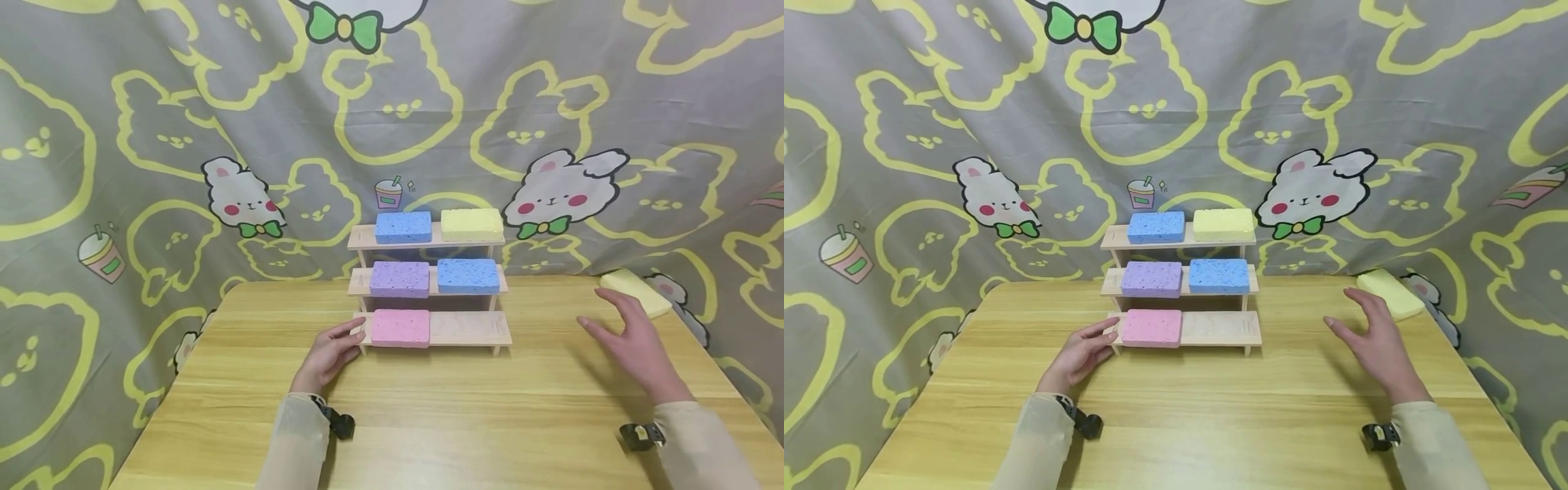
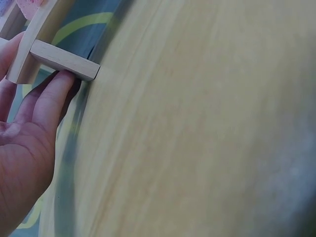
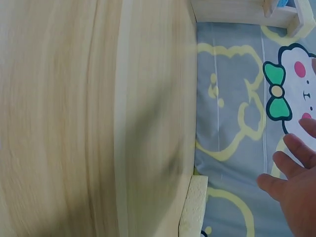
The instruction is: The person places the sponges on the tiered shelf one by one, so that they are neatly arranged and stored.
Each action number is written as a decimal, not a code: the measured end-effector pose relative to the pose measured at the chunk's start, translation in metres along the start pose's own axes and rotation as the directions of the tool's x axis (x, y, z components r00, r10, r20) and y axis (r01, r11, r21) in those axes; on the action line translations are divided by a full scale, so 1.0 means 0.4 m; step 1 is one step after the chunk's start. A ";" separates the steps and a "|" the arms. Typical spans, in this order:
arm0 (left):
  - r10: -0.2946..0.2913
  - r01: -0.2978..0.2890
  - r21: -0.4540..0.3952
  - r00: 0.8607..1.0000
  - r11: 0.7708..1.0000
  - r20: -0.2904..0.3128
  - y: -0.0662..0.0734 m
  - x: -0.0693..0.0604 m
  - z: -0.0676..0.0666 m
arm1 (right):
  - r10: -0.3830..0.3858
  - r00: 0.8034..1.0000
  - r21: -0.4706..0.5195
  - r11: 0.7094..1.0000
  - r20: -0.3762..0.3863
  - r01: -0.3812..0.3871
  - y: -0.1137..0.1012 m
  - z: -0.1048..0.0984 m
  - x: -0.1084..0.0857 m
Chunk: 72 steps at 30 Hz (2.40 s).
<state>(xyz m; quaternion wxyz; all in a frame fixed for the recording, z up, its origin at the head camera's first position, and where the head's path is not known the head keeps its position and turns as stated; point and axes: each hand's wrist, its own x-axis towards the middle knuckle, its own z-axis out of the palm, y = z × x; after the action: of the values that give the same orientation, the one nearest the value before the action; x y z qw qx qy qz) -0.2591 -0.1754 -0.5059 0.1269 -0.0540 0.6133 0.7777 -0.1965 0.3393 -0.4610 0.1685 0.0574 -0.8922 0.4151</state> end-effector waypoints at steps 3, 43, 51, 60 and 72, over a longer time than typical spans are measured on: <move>-0.002 0.002 0.003 1.000 1.000 0.003 -0.004 0.001 0.000 | 0.011 1.000 -0.020 1.000 -0.010 -0.011 0.004 -0.009 -0.004; -0.006 0.006 0.015 1.000 1.000 0.024 0.007 0.001 -0.006 | 0.216 0.975 -0.172 0.960 -0.046 -0.221 0.153 -0.113 0.051; -0.007 0.006 0.003 1.000 1.000 0.029 0.004 0.003 -0.005 | 0.212 0.977 -0.244 0.949 0.020 -0.201 0.215 -0.136 0.072; -0.002 0.002 0.021 1.000 1.000 0.022 0.003 0.005 -0.005 | 0.238 0.968 -0.297 0.933 0.078 -0.205 0.273 -0.146 0.095; -0.005 0.005 0.023 1.000 1.000 0.012 0.001 0.006 -0.006 | 0.275 0.958 -0.342 0.910 0.082 -0.232 0.301 -0.143 0.101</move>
<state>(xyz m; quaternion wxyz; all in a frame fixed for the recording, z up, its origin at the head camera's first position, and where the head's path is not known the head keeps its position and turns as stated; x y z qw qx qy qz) -0.2618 -0.1773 -0.5067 0.1333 -0.0493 0.6214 0.7705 -0.2489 0.4623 -0.4995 0.0628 -0.0616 -0.9577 0.2741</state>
